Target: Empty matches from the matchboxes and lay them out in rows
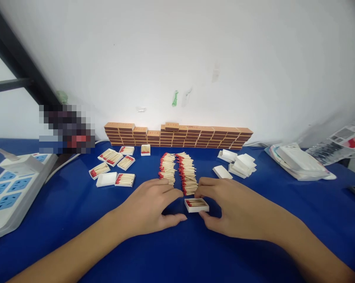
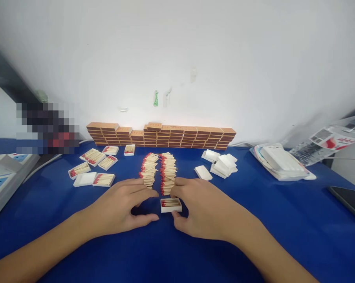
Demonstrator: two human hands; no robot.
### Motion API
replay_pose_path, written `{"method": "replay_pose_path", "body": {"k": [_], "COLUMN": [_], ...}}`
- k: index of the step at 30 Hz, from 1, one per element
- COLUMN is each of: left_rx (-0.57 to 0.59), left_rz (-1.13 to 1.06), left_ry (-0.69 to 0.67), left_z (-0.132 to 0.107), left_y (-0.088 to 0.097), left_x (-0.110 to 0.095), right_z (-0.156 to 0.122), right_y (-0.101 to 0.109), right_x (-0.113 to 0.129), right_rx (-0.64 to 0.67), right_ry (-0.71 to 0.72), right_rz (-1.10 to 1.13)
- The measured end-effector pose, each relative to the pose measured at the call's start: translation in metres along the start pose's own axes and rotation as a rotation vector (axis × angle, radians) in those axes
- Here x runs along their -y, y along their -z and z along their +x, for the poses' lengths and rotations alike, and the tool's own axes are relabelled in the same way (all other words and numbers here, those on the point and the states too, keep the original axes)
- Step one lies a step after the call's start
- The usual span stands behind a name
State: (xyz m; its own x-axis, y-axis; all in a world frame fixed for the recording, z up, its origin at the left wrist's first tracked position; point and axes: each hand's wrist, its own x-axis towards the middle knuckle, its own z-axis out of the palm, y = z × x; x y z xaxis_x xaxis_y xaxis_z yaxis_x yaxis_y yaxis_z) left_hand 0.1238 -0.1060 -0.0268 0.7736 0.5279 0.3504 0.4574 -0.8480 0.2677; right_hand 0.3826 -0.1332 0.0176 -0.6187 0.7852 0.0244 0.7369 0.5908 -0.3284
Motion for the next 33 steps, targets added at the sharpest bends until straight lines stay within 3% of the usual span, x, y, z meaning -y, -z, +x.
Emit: {"method": "replay_pose_path", "body": {"k": [8, 16, 25, 33], "left_rx": [0.009, -0.137, -0.204, -0.215], "left_rz": [-0.047, 0.014, 0.033, -0.002], "left_ry": [0.009, 0.039, 0.102, 0.088], "left_z": [0.008, 0.010, 0.013, 0.009], "left_y": [-0.007, -0.012, -0.014, -0.011], "left_x": [-0.006, -0.004, 0.002, -0.001], "right_z": [0.000, 0.003, 0.010, 0.007], "right_y": [-0.001, -0.001, -0.011, -0.004], "right_x": [-0.002, -0.005, -0.013, -0.011], "right_rx": [-0.008, -0.066, -0.204, -0.092], "right_ry": [-0.013, -0.030, 0.006, -0.029], "right_rz": [0.020, -0.037, -0.136, -0.067]}}
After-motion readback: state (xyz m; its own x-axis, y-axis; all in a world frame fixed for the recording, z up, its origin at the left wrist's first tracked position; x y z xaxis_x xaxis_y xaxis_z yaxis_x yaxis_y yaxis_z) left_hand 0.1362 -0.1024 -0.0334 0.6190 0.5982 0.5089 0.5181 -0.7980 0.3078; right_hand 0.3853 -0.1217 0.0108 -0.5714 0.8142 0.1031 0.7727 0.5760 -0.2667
